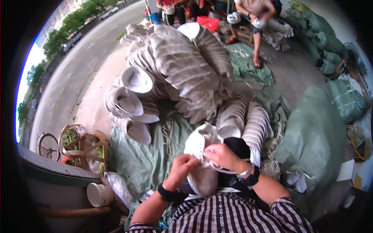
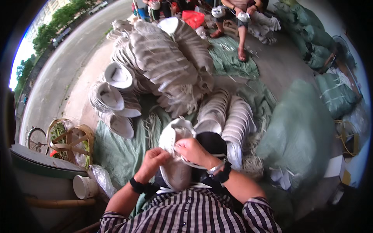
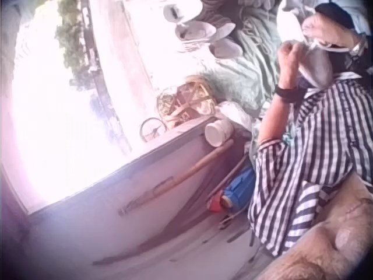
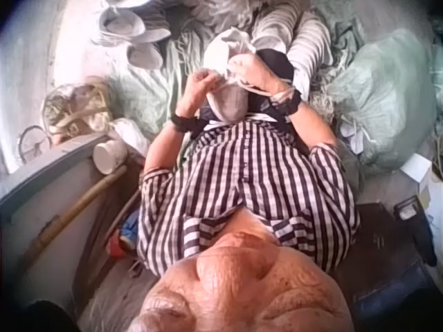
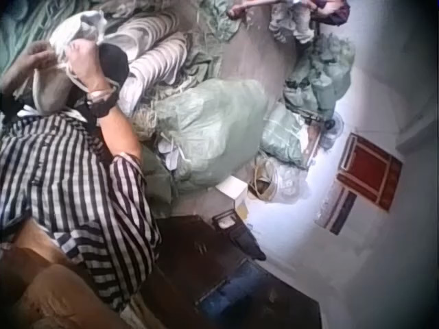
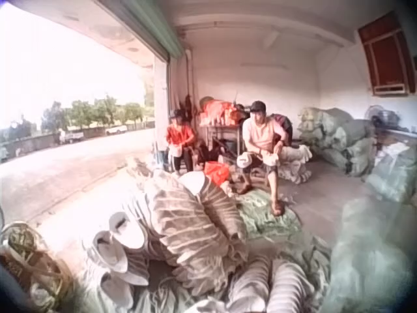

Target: Thread laces through the eyelets of white shoes.

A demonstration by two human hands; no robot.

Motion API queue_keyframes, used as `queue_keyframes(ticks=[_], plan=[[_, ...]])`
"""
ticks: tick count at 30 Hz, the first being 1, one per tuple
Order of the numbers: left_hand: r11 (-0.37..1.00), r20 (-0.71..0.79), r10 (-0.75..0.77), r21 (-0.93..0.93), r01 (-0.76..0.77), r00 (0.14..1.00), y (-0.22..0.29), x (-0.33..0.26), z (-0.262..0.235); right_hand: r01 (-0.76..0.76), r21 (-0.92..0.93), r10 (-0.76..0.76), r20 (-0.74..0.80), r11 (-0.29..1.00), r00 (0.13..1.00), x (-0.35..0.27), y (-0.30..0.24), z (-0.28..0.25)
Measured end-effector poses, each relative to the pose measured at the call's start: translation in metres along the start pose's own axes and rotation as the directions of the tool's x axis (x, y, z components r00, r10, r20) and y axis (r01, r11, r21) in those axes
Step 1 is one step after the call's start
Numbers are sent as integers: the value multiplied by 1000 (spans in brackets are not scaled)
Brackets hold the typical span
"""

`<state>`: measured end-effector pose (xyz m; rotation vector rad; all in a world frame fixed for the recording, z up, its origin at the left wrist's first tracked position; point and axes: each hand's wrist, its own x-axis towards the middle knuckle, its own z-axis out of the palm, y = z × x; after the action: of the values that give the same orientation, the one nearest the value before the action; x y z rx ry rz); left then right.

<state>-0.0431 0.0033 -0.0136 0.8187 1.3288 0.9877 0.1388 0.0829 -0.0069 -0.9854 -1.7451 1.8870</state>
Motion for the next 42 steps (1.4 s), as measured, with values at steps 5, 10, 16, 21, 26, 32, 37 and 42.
queue_keyframes(ticks=[5,10,16,21,26,32,37,42], plan=[[515,59,478,789,-334,876,-12,1,10,55,-71,-51,62,996,997,-6,5,-3],[556,168,391,741,-377,905,-11,4,13,-10,63,6,54,998,999,-20,32,-10],[854,68,399,337,-397,914,-33,13,-9,320,-409,-294,128,855,947,-21,-6,-3],[659,212,408,604,-447,888,2,15,-11,446,-466,-416,172,764,893,-5,-1,1],[202,316,631,815,-543,709,35,20,-10,294,-802,-279,166,520,946,-2,-5,11],[-244,742,302,667,-704,598,51,38,-11,97,-690,-123,12,718,992,-15,-26,19],[-338,780,525,559,-757,341,33,45,-20,68,-517,-117,-63,854,991,-14,-16,21],[-308,747,505,624,-718,432,26,43,-12,144,-528,-214,-74,837,974,-5,2,21]])
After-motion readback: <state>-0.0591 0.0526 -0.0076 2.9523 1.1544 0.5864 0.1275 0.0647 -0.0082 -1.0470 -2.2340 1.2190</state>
